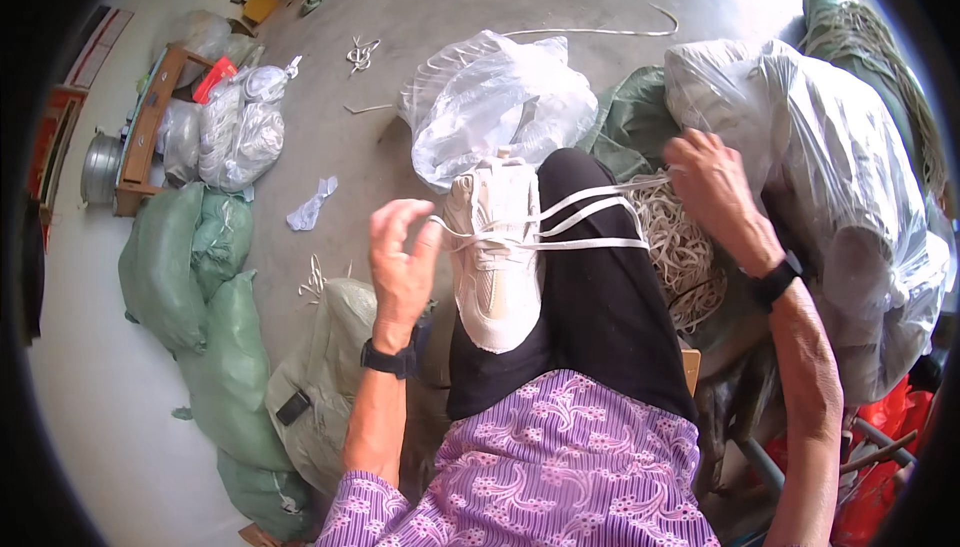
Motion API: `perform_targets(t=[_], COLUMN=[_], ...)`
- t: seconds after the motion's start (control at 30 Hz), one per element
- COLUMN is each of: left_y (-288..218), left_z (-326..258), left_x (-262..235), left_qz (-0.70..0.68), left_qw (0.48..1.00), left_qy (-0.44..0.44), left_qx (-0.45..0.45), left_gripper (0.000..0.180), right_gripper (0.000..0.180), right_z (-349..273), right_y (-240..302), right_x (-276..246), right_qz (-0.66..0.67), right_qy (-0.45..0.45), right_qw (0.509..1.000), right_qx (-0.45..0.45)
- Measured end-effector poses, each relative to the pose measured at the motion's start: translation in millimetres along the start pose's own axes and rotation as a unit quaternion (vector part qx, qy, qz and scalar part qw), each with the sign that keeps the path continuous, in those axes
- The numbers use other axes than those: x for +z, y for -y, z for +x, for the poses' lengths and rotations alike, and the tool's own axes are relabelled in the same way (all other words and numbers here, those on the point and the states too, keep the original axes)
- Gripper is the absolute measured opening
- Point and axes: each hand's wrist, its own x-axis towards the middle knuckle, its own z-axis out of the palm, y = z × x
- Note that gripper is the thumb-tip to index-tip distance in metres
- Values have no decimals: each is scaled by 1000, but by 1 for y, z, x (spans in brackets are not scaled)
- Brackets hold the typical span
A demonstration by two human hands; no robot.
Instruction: The person is lacing a white sneaker while sitting in a shoe manufacturing workshop.
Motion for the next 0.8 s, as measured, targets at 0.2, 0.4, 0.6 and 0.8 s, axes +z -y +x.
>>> perform_targets(t=[0.2, 0.4, 0.6, 0.8], left_y=[-33, -31, -33, -35], left_z=[20, 20, 31, 38], left_x=[25, 25, 21, 9], left_qz=[-1, -9, 100, 186], left_qw=[987, 984, 969, 937], left_qy=[137, 153, 135, 188], left_qx=[83, 90, 184, 229], left_gripper=[27, 24, 15, 24], right_gripper=[14, 7, 5, 4], right_z=[27, 33, 30, 22], right_y=[79, 96, 89, 55], right_x=[8, 24, 21, 11], right_qz=[142, 116, 64, 20], right_qy=[-32, -24, -21, -20], right_qw=[980, 977, 982, 993], right_qx=[-135, -175, -175, -118])
